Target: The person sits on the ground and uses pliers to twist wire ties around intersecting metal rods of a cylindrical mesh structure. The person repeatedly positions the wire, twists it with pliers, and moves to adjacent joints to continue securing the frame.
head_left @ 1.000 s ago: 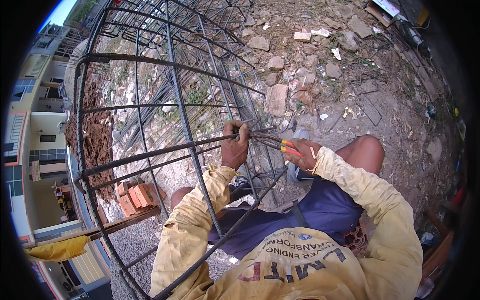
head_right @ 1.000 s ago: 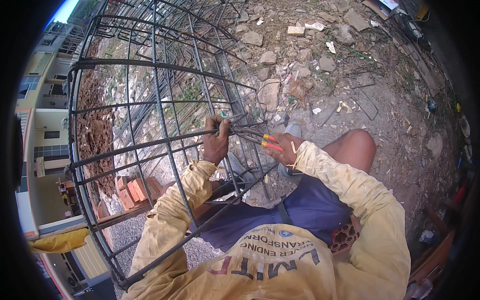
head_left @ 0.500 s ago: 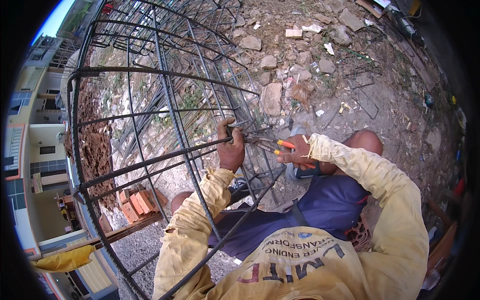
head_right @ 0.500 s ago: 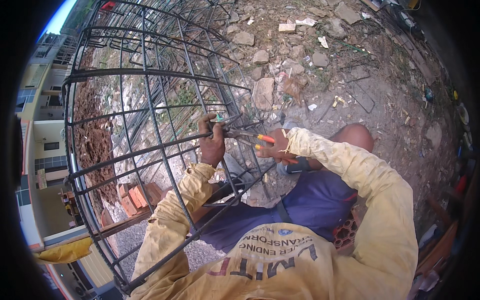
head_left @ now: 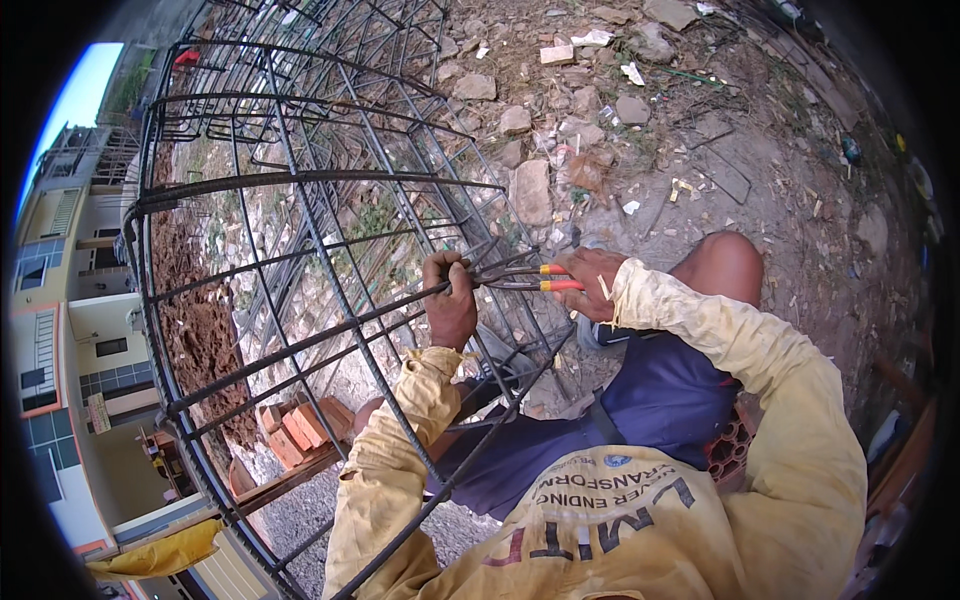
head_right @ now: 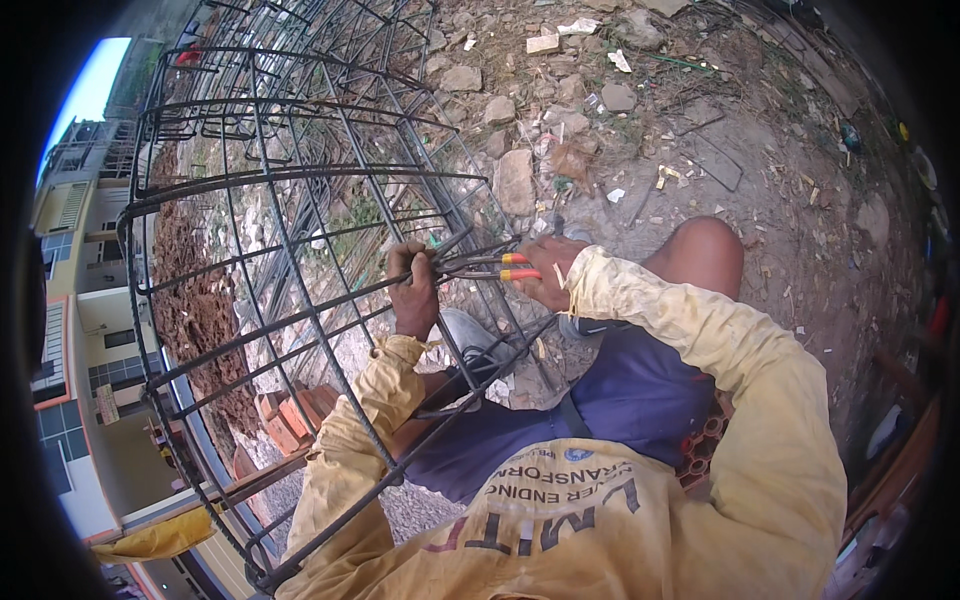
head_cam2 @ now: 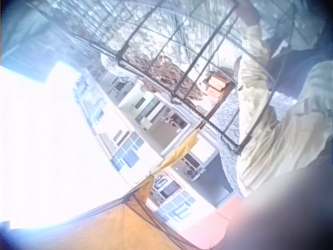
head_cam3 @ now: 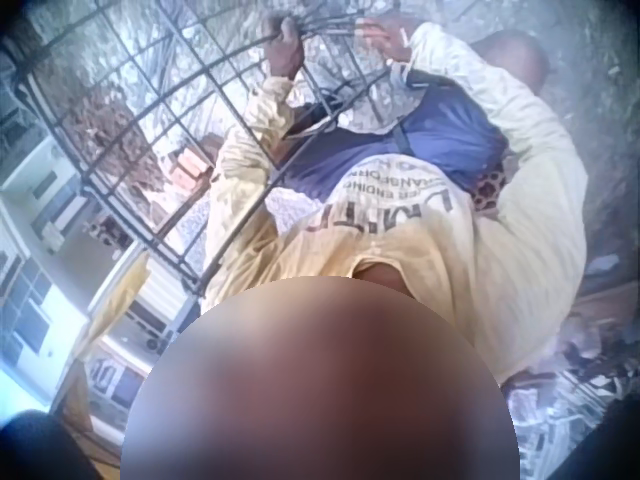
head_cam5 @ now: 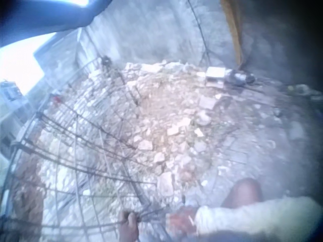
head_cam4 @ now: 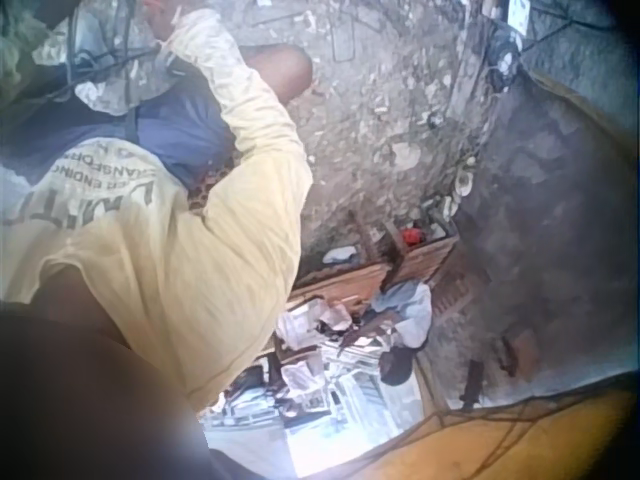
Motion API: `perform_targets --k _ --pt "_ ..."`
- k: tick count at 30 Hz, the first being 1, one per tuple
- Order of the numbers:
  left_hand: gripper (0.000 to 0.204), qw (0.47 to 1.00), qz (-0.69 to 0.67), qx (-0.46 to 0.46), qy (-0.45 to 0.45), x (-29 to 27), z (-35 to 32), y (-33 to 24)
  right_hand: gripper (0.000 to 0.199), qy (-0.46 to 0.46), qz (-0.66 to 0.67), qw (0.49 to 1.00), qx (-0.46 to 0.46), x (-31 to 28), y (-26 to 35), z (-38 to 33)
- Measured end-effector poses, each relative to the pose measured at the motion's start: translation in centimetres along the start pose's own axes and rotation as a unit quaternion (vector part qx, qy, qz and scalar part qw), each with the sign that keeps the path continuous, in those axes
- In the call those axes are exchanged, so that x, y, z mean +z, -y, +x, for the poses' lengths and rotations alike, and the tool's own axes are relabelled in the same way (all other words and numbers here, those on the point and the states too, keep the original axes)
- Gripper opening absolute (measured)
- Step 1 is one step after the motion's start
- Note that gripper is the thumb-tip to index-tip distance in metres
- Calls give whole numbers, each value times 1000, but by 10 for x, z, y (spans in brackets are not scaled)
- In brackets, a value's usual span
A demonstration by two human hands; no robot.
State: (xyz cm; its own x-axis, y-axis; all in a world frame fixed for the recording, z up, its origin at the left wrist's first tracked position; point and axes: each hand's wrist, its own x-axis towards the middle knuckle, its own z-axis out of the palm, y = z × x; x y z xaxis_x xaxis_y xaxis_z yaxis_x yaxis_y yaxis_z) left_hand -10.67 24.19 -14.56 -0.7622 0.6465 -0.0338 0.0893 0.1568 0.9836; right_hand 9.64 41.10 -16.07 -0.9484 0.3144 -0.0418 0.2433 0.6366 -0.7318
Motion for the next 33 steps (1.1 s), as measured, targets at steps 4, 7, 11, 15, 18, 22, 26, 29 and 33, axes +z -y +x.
perform_targets --k 4,7,11,15,18,22,26,29,33 --pt "26 999 26 10 30 0 2 -4 54 341 213 890 216 -9 -3 18" --pt "64 998 24 -15 60 -8 -4 -12 64 364 397 805 247 -16 6 10" --pt "102 962 234 26 138 -22 -17 -36 65 393 561 687 243 10 -3 -4" --pt "94 958 248 -80 120 -26 -42 -71 58 384 639 624 234 19 4 -13" --pt "75 912 337 -159 170 -40 -54 -73 58 354 528 750 183 15 0 -7" --pt "51 895 369 -82 239 -39 -73 -76 62 78 222 970 -51 14 0 4" --pt "55 914 330 -109 210 -25 -62 -73 58 85 162 983 -32 15 -11 2" --pt "53 928 319 -122 150 -24 -51 -79 61 37 100 990 -96 19 -20 4" --pt "54 973 227 -35 -1 -41 -37 -38 60 2 72 985 -155 14 -19 8"
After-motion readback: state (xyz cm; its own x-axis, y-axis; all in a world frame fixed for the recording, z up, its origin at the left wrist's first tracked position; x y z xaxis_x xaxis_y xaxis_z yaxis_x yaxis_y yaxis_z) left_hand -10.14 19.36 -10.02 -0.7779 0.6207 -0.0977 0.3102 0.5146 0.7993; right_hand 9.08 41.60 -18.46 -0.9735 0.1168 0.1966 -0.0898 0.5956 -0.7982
